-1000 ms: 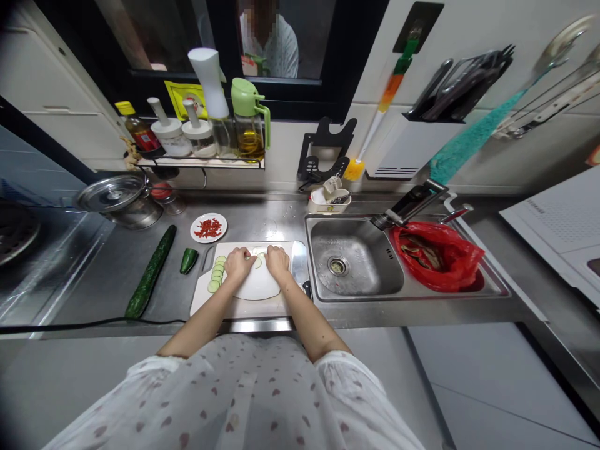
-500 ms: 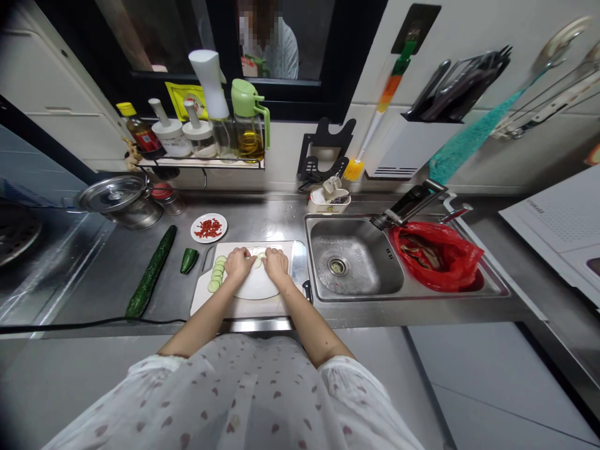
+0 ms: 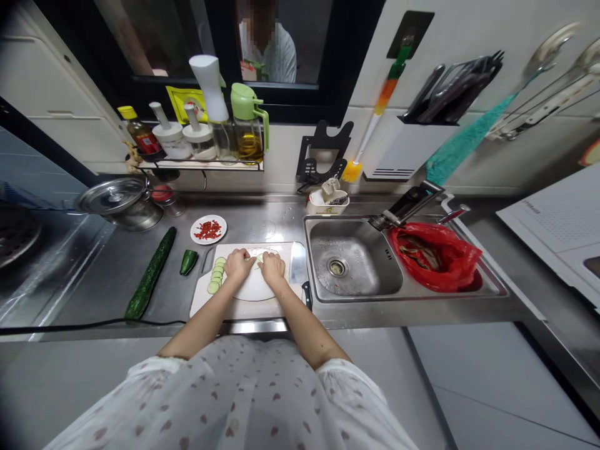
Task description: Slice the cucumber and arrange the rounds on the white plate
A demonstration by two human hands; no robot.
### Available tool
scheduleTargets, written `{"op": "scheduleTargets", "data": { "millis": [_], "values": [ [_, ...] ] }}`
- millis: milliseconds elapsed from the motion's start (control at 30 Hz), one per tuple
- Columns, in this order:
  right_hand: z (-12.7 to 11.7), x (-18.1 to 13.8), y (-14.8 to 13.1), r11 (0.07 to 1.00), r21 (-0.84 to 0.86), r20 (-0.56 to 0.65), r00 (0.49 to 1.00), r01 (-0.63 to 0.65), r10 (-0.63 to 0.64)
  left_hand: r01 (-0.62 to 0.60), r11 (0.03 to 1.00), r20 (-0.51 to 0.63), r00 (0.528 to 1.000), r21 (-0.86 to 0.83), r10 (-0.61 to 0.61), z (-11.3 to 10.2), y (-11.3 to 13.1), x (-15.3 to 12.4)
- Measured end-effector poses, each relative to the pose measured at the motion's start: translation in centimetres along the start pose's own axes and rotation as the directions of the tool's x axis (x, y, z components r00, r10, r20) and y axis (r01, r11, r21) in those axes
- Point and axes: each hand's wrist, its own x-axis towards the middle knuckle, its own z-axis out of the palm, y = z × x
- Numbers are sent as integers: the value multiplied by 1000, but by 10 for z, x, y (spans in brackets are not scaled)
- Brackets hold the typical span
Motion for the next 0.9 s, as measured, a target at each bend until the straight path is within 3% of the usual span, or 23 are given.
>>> {"op": "scheduleTargets", "data": {
  "millis": [567, 900],
  "values": [
    [-3, -6, -3, 999, -10, -27, 999, 32, -32, 7, 1000, 10, 1000, -2, -7, 2, 0, 1],
    [-5, -37, 2, 994, 85, -80, 995, 73, -66, 39, 988, -62, 997, -152, -49, -7, 0, -10]
  ]
}}
